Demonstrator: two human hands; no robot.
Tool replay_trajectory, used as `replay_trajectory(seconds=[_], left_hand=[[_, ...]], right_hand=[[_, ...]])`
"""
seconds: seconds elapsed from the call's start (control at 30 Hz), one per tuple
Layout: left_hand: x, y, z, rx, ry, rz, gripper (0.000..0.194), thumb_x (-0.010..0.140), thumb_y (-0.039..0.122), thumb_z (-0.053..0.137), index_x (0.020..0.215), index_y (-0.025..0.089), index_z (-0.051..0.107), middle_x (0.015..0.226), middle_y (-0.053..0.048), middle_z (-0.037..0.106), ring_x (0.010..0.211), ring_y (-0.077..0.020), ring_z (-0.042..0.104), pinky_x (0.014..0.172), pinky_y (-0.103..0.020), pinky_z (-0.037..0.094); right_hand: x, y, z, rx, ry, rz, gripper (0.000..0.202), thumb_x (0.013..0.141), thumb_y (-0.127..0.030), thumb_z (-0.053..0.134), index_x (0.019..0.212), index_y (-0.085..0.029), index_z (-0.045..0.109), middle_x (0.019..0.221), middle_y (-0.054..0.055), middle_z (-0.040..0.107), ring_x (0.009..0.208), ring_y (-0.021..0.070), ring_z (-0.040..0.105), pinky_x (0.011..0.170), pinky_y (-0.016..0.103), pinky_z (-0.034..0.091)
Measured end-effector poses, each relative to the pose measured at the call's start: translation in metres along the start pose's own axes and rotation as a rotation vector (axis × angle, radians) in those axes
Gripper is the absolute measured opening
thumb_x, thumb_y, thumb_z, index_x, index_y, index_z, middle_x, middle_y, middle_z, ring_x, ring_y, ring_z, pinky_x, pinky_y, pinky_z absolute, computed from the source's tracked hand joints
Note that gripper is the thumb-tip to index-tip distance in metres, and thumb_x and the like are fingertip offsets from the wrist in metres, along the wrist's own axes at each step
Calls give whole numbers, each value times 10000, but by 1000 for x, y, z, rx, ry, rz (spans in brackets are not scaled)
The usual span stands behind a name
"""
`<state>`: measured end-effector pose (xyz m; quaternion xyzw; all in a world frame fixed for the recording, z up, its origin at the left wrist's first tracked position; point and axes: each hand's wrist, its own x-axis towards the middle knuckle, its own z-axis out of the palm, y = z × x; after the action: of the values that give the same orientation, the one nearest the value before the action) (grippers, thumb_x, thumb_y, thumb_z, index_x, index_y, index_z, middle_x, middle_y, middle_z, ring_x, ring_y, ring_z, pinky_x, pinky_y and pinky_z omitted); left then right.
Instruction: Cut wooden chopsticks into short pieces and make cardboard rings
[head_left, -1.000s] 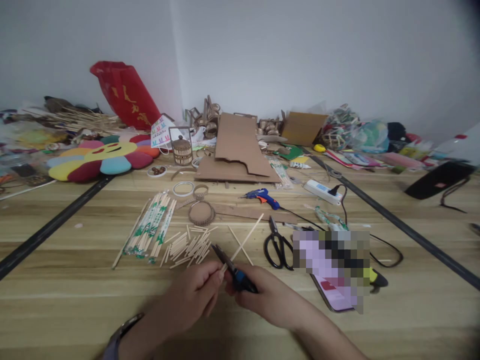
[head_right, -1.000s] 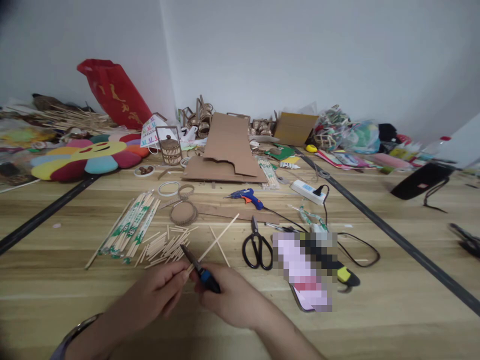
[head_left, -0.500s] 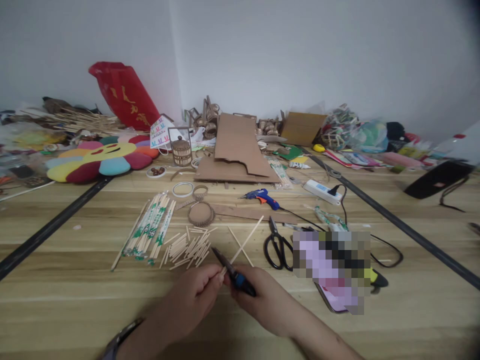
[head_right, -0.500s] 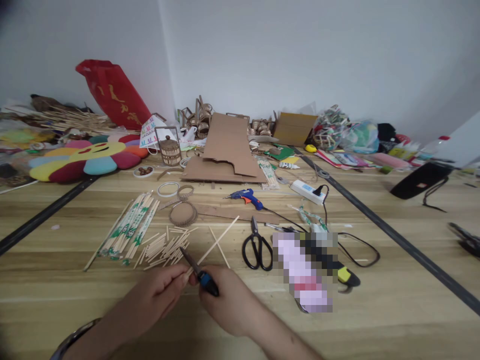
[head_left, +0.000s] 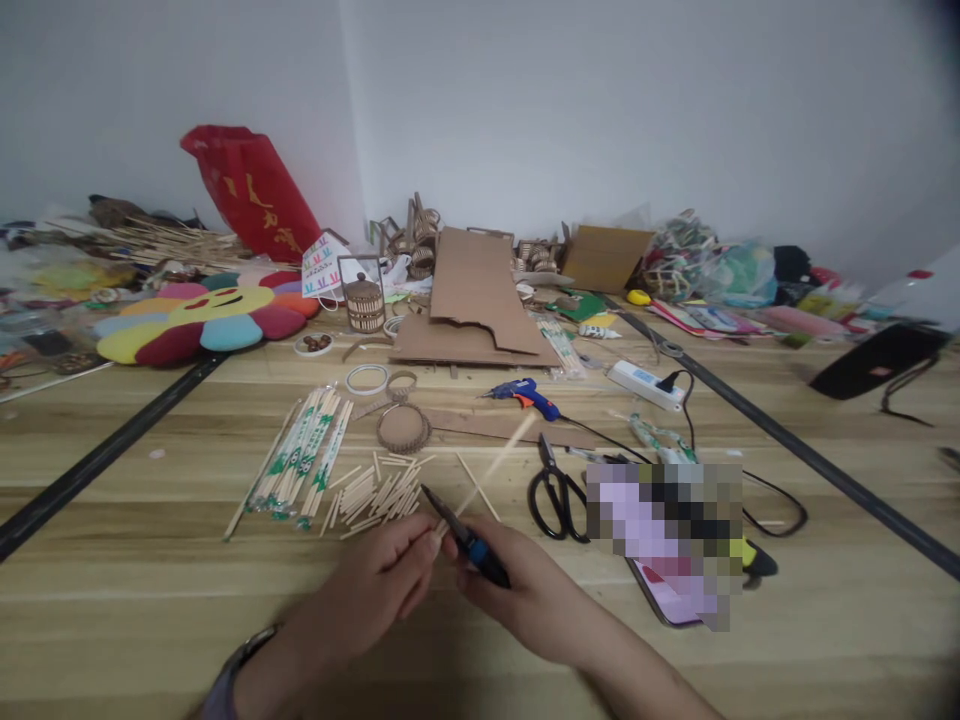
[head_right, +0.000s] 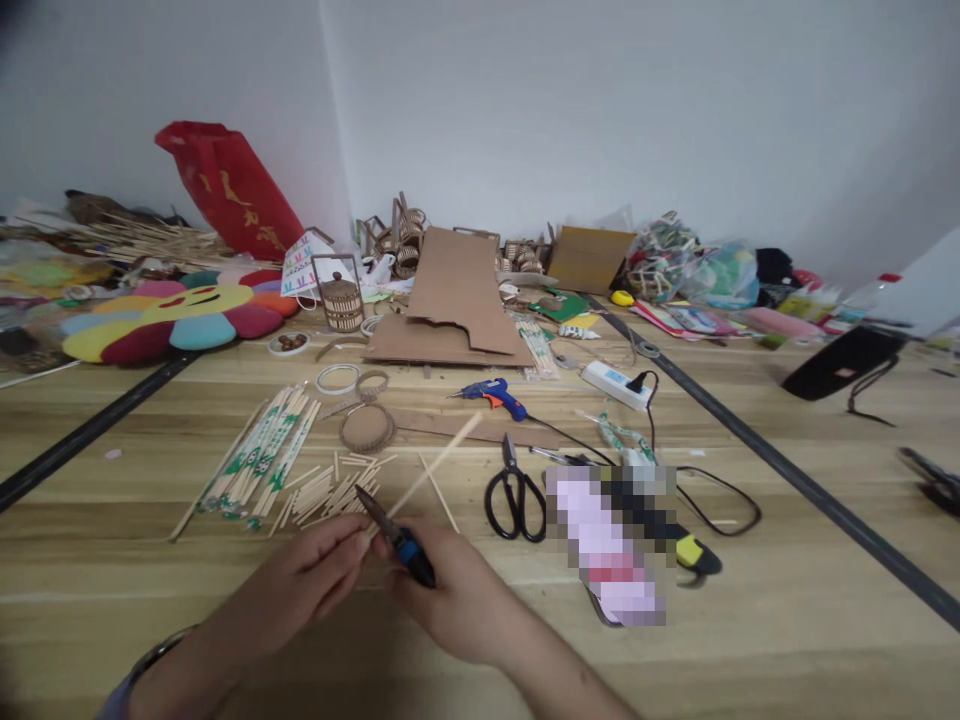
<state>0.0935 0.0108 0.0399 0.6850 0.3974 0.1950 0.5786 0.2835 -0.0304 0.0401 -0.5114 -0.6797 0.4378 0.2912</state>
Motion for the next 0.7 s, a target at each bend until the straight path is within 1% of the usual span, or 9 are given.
replay_trajectory(seconds=[0.1,0.2,0.27,0.3,0.4,0.47,0.5,0.6,0.7], left_hand=[[1,2,-8,-36,102,34,405,923,560,367,856,198,537,478,89,366,454,-105,320,497,-241,282],[3,1,-10,33,178,6,395,933,536,346,877,200,546,491,84,361,470,-121,346,504,-247,289],[5,-1,-7,149,171,-12,372,940,501,347,837,206,549,523,65,402,511,-139,399,528,-255,310],[6,-3,-4,208,155,-4,357,942,479,353,813,209,547,555,50,444,550,-151,438,552,-259,328],[8,-6,3,348,102,57,333,950,427,346,777,215,534,706,-4,579,698,-189,540,641,-278,369],[8,-8,7,410,70,77,335,962,412,322,798,215,538,767,-26,624,746,-203,572,666,-287,373],[8,-8,8,435,57,81,339,967,408,312,816,214,545,780,-33,638,751,-206,583,665,-289,373],[9,-10,9,513,42,107,340,978,386,303,864,208,569,810,-56,675,754,-214,615,656,-290,381],[11,-13,12,649,78,118,343,980,338,308,860,191,593,821,-87,702,757,-234,649,648,-297,400]], right_hand=[[1,3,-7,-43,83,-29,116,805,-173,527,911,-183,573,850,12,605,781,158,545,707,249,412],[2,10,-13,-156,315,-126,79,881,-226,481,856,-191,548,825,40,596,777,179,558,710,283,440],[3,15,-15,-226,448,-253,78,898,-217,478,906,-196,552,961,88,612,935,213,579,818,327,456],[3,18,-16,-252,479,-305,90,899,-207,485,952,-197,557,1070,117,606,1048,230,565,885,351,448],[3,24,-15,-327,446,-350,229,876,-155,508,1094,-200,560,1365,159,489,1302,254,434,1026,403,393],[4,27,-13,-382,389,-334,287,860,-135,515,1137,-196,560,1401,158,469,1318,261,422,1041,418,388],[5,28,-12,-410,368,-325,289,857,-136,517,1137,-190,564,1361,158,506,1277,267,460,1023,422,403],[7,30,-8,-503,354,-266,200,861,-159,522,1051,-165,586,1089,139,626,1030,272,578,875,406,470],[9,30,-4,-583,368,-171,114,871,-193,526,961,-158,586,937,112,619,878,260,582,749,363,467]])
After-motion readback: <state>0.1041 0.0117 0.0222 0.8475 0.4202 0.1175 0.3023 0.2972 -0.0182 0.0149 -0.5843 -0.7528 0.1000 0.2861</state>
